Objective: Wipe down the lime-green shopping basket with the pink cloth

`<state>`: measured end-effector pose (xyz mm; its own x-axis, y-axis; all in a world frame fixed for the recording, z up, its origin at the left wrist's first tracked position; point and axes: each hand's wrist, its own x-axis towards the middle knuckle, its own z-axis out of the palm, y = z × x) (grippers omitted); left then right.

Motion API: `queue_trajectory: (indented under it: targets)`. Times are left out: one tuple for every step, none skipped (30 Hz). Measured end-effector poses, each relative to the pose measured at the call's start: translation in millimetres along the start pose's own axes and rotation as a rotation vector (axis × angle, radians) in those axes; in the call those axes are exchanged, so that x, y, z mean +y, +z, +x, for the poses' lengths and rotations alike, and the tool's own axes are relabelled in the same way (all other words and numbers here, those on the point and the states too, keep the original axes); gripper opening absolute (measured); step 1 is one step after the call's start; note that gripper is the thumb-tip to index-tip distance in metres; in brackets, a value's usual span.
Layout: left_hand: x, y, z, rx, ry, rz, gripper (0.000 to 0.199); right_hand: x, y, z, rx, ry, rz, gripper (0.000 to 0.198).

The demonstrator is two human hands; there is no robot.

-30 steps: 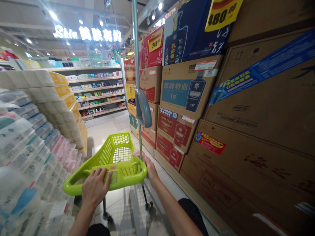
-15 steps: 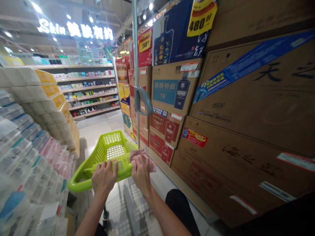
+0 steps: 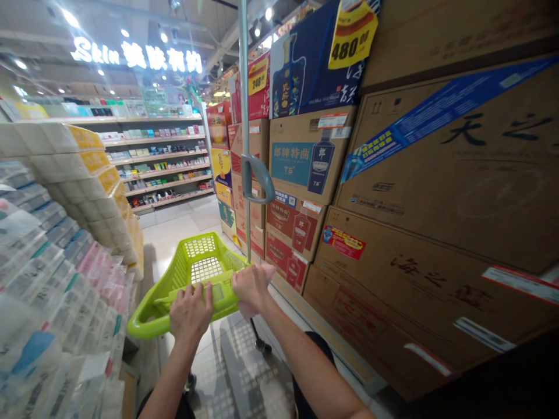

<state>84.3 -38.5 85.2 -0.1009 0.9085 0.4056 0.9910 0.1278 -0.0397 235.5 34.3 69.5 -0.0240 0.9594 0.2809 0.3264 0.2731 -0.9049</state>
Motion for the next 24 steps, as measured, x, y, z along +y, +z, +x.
queue_trajectory:
  targets:
    - [0.1, 0.6, 0.9, 0.000, -0.009, -0.002, 0.053, 1.0, 11.2, -15.0, 0.066, -0.009, -0.029, 0.028]
    - [0.0, 0.9, 1.8, 0.000, -0.012, -0.001, 0.053, 3.4, 23.6, -30.4, 0.148, -0.038, -0.080, 0.026]
    - [-0.3, 1.0, 2.5, -0.001, -0.013, 0.000, 0.052, 7.1, 36.6, -44.9, 0.239, -0.081, -0.134, 0.027]
    - [-0.6, 0.8, 3.0, -0.001, -0.012, 0.003, 0.052, 11.8, 49.0, -57.0, 0.329, -0.129, -0.174, 0.030]
    - [-0.8, 0.4, 3.2, -0.004, -0.006, 0.004, 0.052, 16.7, 60.0, -65.5, 0.413, -0.172, -0.198, 0.034]
    - [-0.8, -0.1, 3.1, -0.007, 0.004, 0.004, 0.050, 21.4, 68.4, -69.8, 0.486, -0.194, -0.204, 0.038]
    - [-0.5, -0.7, 2.6, -0.010, 0.016, 0.002, 0.049, 25.4, 73.6, -69.7, 0.556, -0.186, -0.186, 0.042]
    - [0.2, -1.3, 1.9, -0.013, 0.032, -0.002, 0.048, 28.3, 75.2, -65.6, 0.629, -0.155, -0.154, 0.045]
    - [1.3, -1.8, 1.0, -0.013, 0.045, -0.007, 0.047, 30.3, 73.3, -58.4, 0.701, -0.110, -0.110, 0.048]
    - [3.0, -2.1, 0.0, -0.011, 0.052, -0.014, 0.047, 31.6, 68.8, -49.4, 0.763, -0.057, -0.055, 0.050]
    - [5.3, -2.2, -0.9, -0.006, 0.052, -0.023, 0.048, 32.4, 62.9, -40.1, 0.808, 0.001, 0.010, 0.052]
    - [8.1, -2.0, -1.6, -0.002, 0.044, -0.032, 0.048, 33.1, 57.2, -31.9, 0.836, 0.066, 0.083, 0.055]
    - [11.6, -1.7, -2.1, -0.002, 0.033, -0.041, 0.049, 34.1, 53.2, -25.9, 0.849, 0.142, 0.159, 0.056]
    - [15.4, -1.1, -2.2, -0.004, 0.018, -0.050, 0.049, 35.6, 52.2, -23.0, 0.848, 0.226, 0.229, 0.058]
    - [19.5, -0.5, -1.9, -0.010, 0.002, -0.057, 0.049, 37.5, 55.0, -23.5, 0.841, 0.312, 0.289, 0.059]
    - [23.6, 0.1, -1.5, -0.017, -0.012, -0.062, 0.048, 39.8, 61.8, -27.1, 0.816, 0.376, 0.334, 0.059]
    - [27.4, 0.6, -0.9, -0.024, -0.021, -0.067, 0.048, 42.3, 72.0, -33.0, 0.770, 0.404, 0.366, 0.058]
    - [30.5, 0.9, -0.3, -0.032, -0.024, -0.072, 0.048, 44.7, 84.0, -40.0, 0.707, 0.394, 0.394, 0.058]
    - [32.5, 0.9, 0.1, -0.039, -0.021, -0.076, 0.048, 46.7, 96.1, -46.8, 0.642, 0.359, 0.427, 0.059]
    - [32.9, 0.6, 0.3, -0.046, -0.013, -0.082, 0.049, 48.2, 105.9, -51.8, 0.587, 0.319, 0.467, 0.059]
    - [31.1, -0.1, 0.1, -0.054, 0.003, -0.093, 0.049, 49.2, 111.6, -54.1, 0.558, 0.300, 0.502, 0.058]
    - [26.7, -1.2, -0.7, -0.064, 0.034, -0.114, 0.049, 49.8, 111.7, -53.2, 0.561, 0.308, 0.524, 0.058]
    - [19.7, -2.5, -1.9, -0.082, 0.080, -0.144, 0.050, 50.5, 105.5, -49.0, 0.589, 0.337, 0.529, 0.057]
    - [10.0, -4.0, -3.7, -0.107, 0.131, -0.176, 0.051, 51.4, 93.2, -42.4, 0.628, 0.381, 0.511, 0.056]
